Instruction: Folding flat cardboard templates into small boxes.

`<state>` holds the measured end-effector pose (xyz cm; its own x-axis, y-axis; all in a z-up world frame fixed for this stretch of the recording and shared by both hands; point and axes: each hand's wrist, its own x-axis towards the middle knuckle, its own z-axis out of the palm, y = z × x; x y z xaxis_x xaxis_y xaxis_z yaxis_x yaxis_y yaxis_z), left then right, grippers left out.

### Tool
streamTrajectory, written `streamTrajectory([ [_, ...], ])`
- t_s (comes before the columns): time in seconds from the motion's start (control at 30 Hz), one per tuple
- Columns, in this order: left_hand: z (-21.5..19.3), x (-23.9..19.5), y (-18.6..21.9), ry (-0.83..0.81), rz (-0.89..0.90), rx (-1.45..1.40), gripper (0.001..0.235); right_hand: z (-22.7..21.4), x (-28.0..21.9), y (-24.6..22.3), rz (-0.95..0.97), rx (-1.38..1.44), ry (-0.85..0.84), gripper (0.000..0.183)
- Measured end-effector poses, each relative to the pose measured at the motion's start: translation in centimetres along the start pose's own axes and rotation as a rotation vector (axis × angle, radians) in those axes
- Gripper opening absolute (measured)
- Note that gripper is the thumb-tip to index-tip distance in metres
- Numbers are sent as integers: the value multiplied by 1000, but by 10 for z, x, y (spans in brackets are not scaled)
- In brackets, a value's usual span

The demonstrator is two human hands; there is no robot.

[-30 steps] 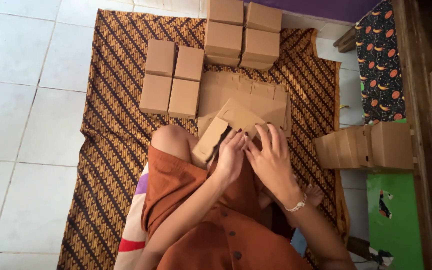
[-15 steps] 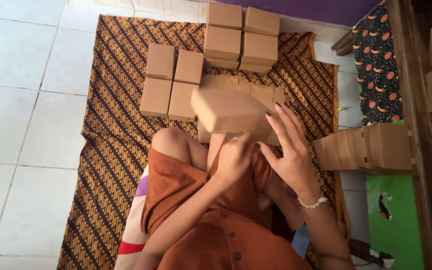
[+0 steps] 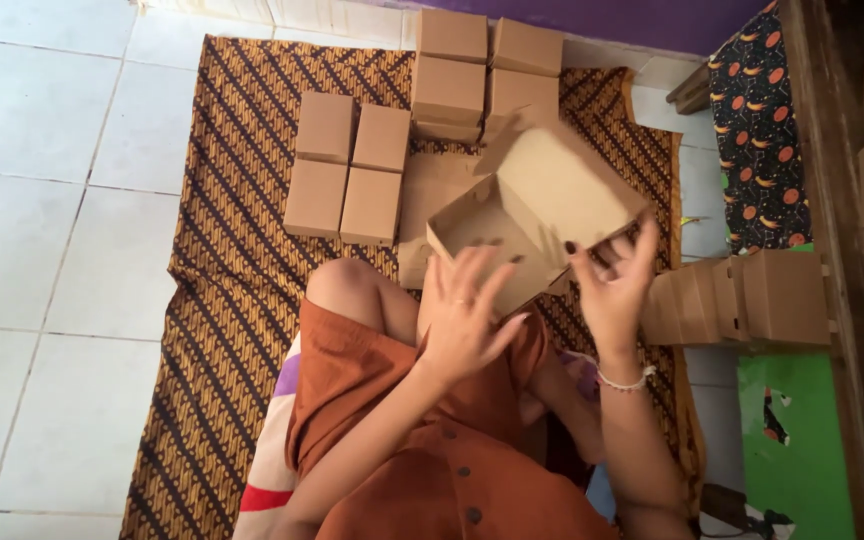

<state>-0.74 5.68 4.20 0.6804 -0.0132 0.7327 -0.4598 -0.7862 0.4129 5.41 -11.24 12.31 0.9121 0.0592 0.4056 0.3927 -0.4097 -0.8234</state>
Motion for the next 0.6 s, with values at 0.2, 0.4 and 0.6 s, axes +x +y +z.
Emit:
streamTrajectory([
  [0.2, -10, -7, -27, 294, -339, -461, 80, -18, -12, 49, 216, 513, 83, 77],
  [0.4, -5, -3, -40, 326, -642, -897, 104, -18, -26, 79, 385, 783, 105, 74],
  [0.6, 69, -88, -74, 174, -769, -1064, 106, 0, -38, 59, 403, 773, 73, 75],
])
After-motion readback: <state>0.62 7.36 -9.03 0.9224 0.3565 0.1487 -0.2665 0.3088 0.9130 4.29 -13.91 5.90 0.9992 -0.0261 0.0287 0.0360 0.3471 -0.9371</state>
